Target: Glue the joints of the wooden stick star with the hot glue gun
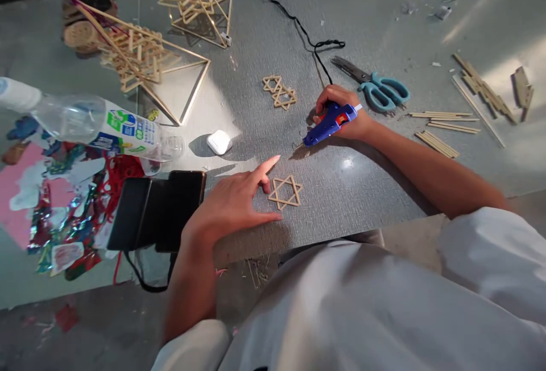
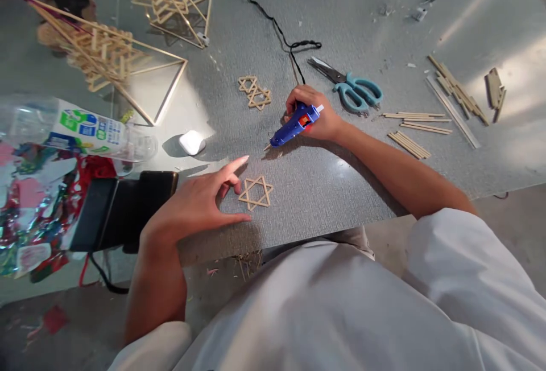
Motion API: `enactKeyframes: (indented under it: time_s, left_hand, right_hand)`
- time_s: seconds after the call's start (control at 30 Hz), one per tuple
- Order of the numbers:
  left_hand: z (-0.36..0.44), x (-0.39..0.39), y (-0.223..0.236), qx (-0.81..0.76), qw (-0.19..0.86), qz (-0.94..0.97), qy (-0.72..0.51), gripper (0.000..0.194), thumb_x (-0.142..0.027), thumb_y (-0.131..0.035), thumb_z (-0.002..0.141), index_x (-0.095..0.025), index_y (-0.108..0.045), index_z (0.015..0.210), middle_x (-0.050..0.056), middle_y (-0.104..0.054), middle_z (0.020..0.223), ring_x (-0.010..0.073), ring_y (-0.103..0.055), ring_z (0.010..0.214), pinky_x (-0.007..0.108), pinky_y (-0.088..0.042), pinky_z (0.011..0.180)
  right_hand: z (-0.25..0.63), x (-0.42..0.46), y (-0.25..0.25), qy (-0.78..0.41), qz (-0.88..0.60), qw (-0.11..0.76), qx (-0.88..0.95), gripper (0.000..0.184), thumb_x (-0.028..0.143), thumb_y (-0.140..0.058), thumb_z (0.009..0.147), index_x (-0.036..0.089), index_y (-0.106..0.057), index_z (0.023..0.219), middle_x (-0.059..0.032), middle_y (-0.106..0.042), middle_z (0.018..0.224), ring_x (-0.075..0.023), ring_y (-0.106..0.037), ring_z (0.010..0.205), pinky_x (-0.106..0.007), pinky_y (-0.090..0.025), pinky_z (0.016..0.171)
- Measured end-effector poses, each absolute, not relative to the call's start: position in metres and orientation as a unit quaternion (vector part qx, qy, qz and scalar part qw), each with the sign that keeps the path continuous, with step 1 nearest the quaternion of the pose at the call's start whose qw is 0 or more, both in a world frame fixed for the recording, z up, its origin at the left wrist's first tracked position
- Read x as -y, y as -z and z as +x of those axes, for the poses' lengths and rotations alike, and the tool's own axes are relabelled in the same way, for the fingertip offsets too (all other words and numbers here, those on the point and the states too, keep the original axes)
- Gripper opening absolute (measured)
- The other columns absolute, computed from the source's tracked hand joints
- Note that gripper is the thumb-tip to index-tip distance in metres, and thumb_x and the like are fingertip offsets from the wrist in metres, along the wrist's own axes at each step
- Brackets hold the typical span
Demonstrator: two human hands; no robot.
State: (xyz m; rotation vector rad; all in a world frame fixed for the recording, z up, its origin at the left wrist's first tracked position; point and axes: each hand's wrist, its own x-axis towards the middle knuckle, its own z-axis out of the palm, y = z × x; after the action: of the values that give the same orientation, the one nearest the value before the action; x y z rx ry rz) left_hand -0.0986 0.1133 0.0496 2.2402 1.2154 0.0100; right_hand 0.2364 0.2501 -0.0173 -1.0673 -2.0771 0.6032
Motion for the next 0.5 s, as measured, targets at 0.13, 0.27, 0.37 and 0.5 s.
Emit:
enactKeyframes:
  time_s: [0.13, 0.27, 0.37, 0.5]
  left_hand:
    - [-0.099, -0.113, -0.047, -0.433, 0.264, 0.861, -0.048, 0.115, -0.053, -0.092, 0.084, -0.035, -0.024, 0.175, 0.009, -0.068, 0.141, 0.0338, -0.067, 0.126, 0.056, -0.052, 0.116]
    - [-0.095, -0.112, -0.042, -0.43, 0.29, 0.854, -0.047, 0.105, -0.044, -0.088, 0.088, -0.033, -0.027, 0.174, 0.008, -0.069, 0.138, 0.0265, -0.07, 0.108, 0.047, -0.058, 0.103]
    - [-0.086, -0.109, -0.04, -0.461, 0.248, 0.851, -0.05, 0.105, -0.053, -0.087, 0.089, -0.029, -0.03, 0.173, 0.009, -0.072, 0.129, 0.0291, -0.071, 0.108, 0.047, -0.058, 0.1]
    - [-0.078, -0.106, -0.041, -0.476, 0.221, 0.85, -0.04, 0.103, -0.062, -0.084, 0.089, -0.027, -0.034, 0.172, 0.01, -0.073, 0.123, 0.0341, -0.072, 0.114, 0.049, -0.058, 0.1]
  right_hand:
    - [0.237, -0.25, 0.018, -0.23, -0.413, 0.352, 0.808, 0.055, 0.086, -0.067, 0.085, 0.032, -0.059, 0.082, -0.0054, -0.072, 0.092, -0.0275, -0.061, 0.088, -0.055, -0.056, 0.092]
    - [0.237, -0.25, 0.021, -0.224, -0.409, 0.354, 0.811, 0.051, 0.081, -0.069, 0.085, 0.031, -0.059, 0.084, -0.0058, -0.071, 0.091, -0.0263, -0.061, 0.087, -0.053, -0.056, 0.09]
    - [0.237, -0.25, 0.021, -0.226, -0.41, 0.361, 0.806, 0.044, 0.073, -0.071, 0.087, 0.031, -0.057, 0.084, -0.0068, -0.072, 0.092, -0.0286, -0.062, 0.087, -0.055, -0.056, 0.088]
    - [0.239, -0.253, 0.018, -0.249, -0.399, 0.36, 0.806, 0.047, 0.078, -0.071, 0.085, 0.033, -0.06, 0.081, -0.0049, -0.072, 0.091, -0.0263, -0.06, 0.085, -0.055, -0.054, 0.087]
